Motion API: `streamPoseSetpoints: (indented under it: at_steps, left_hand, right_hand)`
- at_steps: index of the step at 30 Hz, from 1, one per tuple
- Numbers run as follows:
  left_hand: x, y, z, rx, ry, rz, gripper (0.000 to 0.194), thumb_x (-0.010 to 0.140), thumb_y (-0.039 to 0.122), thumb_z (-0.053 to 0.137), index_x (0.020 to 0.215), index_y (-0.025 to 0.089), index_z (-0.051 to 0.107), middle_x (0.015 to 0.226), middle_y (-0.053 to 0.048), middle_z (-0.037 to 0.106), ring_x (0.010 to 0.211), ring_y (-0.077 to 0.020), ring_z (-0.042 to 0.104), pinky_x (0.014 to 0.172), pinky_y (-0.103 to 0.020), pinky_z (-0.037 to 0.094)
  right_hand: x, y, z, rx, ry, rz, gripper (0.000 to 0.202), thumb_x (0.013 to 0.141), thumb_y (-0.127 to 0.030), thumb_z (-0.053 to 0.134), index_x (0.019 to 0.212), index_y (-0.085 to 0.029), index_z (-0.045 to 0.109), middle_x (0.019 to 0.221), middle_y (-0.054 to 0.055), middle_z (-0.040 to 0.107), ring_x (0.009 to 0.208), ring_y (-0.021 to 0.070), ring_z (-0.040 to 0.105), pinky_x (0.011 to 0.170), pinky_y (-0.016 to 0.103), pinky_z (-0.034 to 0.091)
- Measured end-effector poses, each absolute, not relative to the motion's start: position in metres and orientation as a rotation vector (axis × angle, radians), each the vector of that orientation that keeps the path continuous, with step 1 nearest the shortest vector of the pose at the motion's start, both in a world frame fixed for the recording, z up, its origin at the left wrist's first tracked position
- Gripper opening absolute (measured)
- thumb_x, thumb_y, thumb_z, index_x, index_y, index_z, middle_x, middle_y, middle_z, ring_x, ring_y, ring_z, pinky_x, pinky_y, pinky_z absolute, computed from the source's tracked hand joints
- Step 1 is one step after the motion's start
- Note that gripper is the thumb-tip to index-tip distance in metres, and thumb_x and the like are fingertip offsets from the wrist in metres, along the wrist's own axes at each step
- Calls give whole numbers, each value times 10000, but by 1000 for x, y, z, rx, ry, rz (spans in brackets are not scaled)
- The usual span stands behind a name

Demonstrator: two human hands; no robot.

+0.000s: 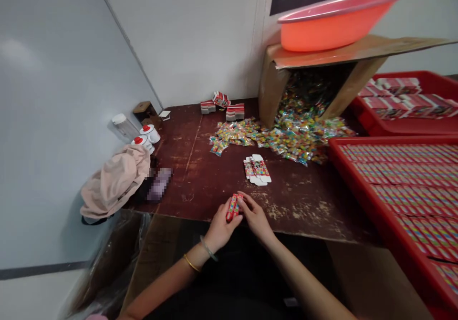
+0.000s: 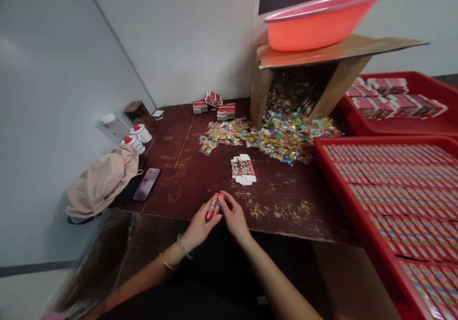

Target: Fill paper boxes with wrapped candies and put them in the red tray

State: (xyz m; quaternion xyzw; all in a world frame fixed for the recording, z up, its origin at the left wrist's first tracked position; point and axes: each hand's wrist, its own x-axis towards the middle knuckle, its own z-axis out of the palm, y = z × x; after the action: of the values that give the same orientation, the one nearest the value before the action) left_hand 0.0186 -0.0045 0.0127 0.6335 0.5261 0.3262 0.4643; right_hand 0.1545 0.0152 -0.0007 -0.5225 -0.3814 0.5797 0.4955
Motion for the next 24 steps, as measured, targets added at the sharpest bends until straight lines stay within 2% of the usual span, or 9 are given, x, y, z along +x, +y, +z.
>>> streamPoseSetpoints:
  at_steps: [2, 5, 9, 12, 14, 16, 18, 21, 24]
  left_hand:
    - [17, -1, 11, 1688, 1334, 790, 574, 804, 255, 572, 1352, 164, 429, 1259, -127, 552, 1154, -219, 520, 1031, -363, 372]
    - [9, 13, 13, 1769, 1474, 754, 515, 797, 192, 528, 1301, 168, 423, 1225, -128, 575, 1080, -208, 575, 950, -337, 424]
    - [-8, 45, 12, 1812, 1909, 644, 395, 820, 247, 507, 1195, 148, 431, 973, -117, 653, 839, -224, 643, 749, -315, 462]
    - [-22, 68, 3, 1978, 2105, 561, 248, 823, 279, 499, 1041, 160, 514, 933, -114, 640, 881, -247, 621, 751, -325, 450]
    - [-30, 77, -6, 2063, 2105, 546, 225, 823, 300, 499, 1003, 171, 539, 947, -105, 638, 936, -251, 603, 792, -331, 449]
    - [-36, 81, -14, 2098, 2077, 565, 312, 821, 347, 516, 1073, 166, 538, 1012, -111, 636, 999, -258, 586, 840, -341, 449]
    - [-40, 80, -19, 2106, 2046, 601, 476, 813, 415, 539, 1204, 150, 490, 1107, -132, 620, 1069, -274, 565, 890, -361, 445]
    - [-44, 77, -18, 2104, 2008, 681, 661, 798, 499, 555, 1328, 136, 400, 1195, -157, 582, 1132, -294, 542, 944, -410, 436]
    - [-41, 72, -7, 2142, 1987, 901, 669, 799, 491, 564, 1349, 151, 391, 1327, -173, 479, 1235, -314, 464, 1016, -475, 392]
  right_hand:
    - [155, 15, -6, -1249, -936, 1425, 541, 795, -549, 557, 1199, -193, 608, 1158, 100, 651, 847, 195, 655, 713, 314, 557]
    - [160, 13, -15, -1244, -973, 1417, 570, 844, -547, 479, 1292, -200, 539, 1245, 131, 581, 786, 178, 659, 680, 338, 569]
    - [186, 22, -28, -1420, -1323, 962, 444, 873, -443, 477, 1247, -222, 569, 1317, 126, 497, 842, 170, 645, 742, 332, 558]
    - [222, 47, -34, -1556, -1555, 560, 371, 892, -349, 441, 1188, -207, 613, 1293, 131, 513, 1031, 221, 592, 902, 388, 491]
    - [248, 67, -34, -1593, -1619, 447, 386, 867, -311, 474, 1217, -207, 600, 1316, 130, 508, 1174, 260, 499, 993, 440, 410]
    - [268, 86, -33, -1600, -1692, 410, 450, 814, -308, 552, 1255, -222, 575, 1340, 120, 510, 1219, 287, 450, 1005, 475, 373]
    - [281, 97, -33, -1599, -1778, 380, 471, 786, -315, 598, 1251, -239, 580, 1318, 106, 549, 1209, 299, 455, 987, 483, 367]
    - [286, 100, -34, -1617, -1852, 326, 312, 856, -300, 530, 1135, -237, 654, 1215, 93, 631, 1153, 279, 497, 956, 448, 368]
    - [286, 92, -35, -1681, -1859, 262, 292, 918, -264, 426, 1048, -210, 682, 1142, 100, 661, 1062, 251, 545, 912, 407, 381]
